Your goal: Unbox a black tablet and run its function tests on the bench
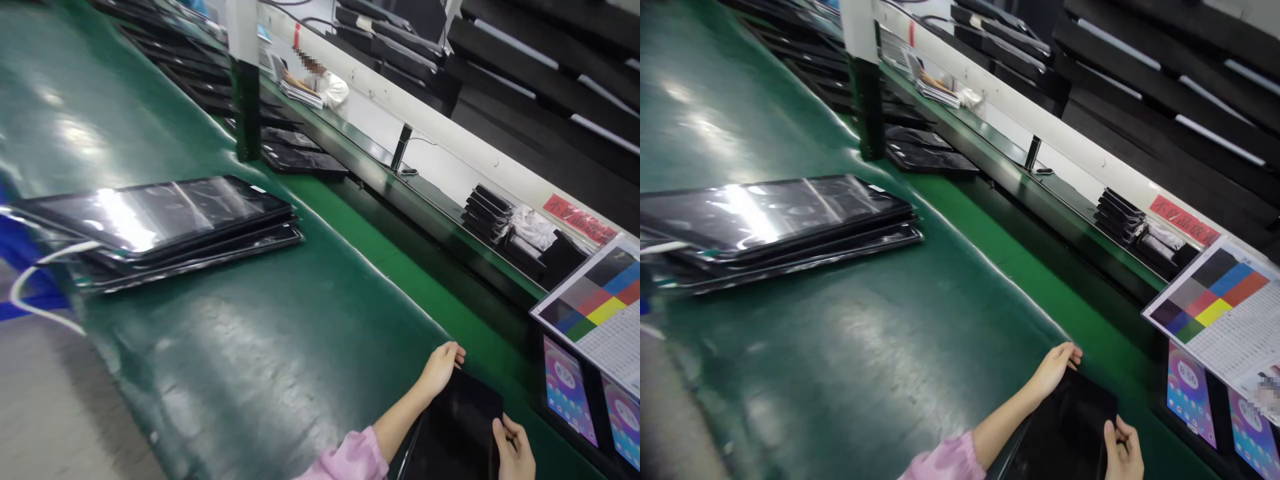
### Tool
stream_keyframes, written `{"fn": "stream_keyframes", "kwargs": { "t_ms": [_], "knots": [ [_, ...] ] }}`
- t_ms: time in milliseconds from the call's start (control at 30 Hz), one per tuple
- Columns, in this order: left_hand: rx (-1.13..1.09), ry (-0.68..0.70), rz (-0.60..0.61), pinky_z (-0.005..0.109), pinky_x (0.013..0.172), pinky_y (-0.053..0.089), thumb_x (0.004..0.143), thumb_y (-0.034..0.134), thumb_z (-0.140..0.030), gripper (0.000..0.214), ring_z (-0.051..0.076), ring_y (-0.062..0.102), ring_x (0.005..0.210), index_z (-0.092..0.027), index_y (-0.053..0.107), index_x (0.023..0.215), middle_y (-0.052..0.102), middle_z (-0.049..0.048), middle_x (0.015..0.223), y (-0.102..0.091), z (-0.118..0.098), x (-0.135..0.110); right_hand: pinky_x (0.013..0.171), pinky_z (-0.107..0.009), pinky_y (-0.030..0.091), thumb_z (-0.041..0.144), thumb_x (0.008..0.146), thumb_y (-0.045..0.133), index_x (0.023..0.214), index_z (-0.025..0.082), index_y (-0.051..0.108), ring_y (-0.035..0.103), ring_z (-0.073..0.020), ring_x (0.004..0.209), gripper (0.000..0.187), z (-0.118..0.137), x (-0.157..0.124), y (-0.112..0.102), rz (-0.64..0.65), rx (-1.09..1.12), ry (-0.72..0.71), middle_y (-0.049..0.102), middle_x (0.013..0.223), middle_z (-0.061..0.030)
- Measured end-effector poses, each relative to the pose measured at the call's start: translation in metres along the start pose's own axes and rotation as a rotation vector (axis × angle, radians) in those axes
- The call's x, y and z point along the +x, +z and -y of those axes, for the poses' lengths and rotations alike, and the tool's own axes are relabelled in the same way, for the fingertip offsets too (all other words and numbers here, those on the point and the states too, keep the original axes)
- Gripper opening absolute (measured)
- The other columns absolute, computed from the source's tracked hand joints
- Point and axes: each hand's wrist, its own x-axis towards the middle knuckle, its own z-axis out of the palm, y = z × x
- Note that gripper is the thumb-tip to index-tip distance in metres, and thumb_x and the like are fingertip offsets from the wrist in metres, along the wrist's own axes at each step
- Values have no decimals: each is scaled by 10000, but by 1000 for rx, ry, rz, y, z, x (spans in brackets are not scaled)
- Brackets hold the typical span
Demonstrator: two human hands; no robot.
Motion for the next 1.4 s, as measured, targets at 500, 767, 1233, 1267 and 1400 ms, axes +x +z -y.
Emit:
{"fn": "stream_keyframes", "kwargs": {
  "t_ms": [500,767,1233,1267,1400],
  "knots": [
    [761,39,101,352,899,477,949,577,-270,242,279,693,883,-199,691,748,762,96,828,-50,-48,-15,1108,-425,492,675,754,832,1519,231,555,590,-334,1301,927,19,-25,-36,310,-52,133,537,1453,-124],
    [825,-57,309,281,632,441,962,523,-364,362,143,528,487,-204,598,646,659,0,586,-58,-57,-18,1257,-533,348,643,691,880,1685,257,312,382,-393,1526,1208,27,-35,-40,459,-168,30,345,1646,-138],
    [723,-137,394,233,478,365,994,539,-293,300,89,479,437,-161,613,736,679,20,658,-61,-57,-14,1240,-534,374,667,861,711,1622,257,413,448,-362,1473,915,32,-33,-38,393,-155,26,361,1629,-145],
    [722,-135,397,230,475,363,998,546,-297,304,86,477,436,-162,610,734,680,18,658,-62,-57,-14,1267,-556,323,664,839,742,1636,263,390,398,-374,1510,959,36,-35,-39,407,-178,-15,325,1656,-143],
    [720,-131,415,218,469,360,1004,564,-301,295,76,475,427,-161,609,748,688,11,670,-62,-58,-12,1287,-700,48,596,794,810,1682,300,294,130,-447,1615,1069,57,-46,-47,528,-385,-352,198,1750,-110]
  ]
}}
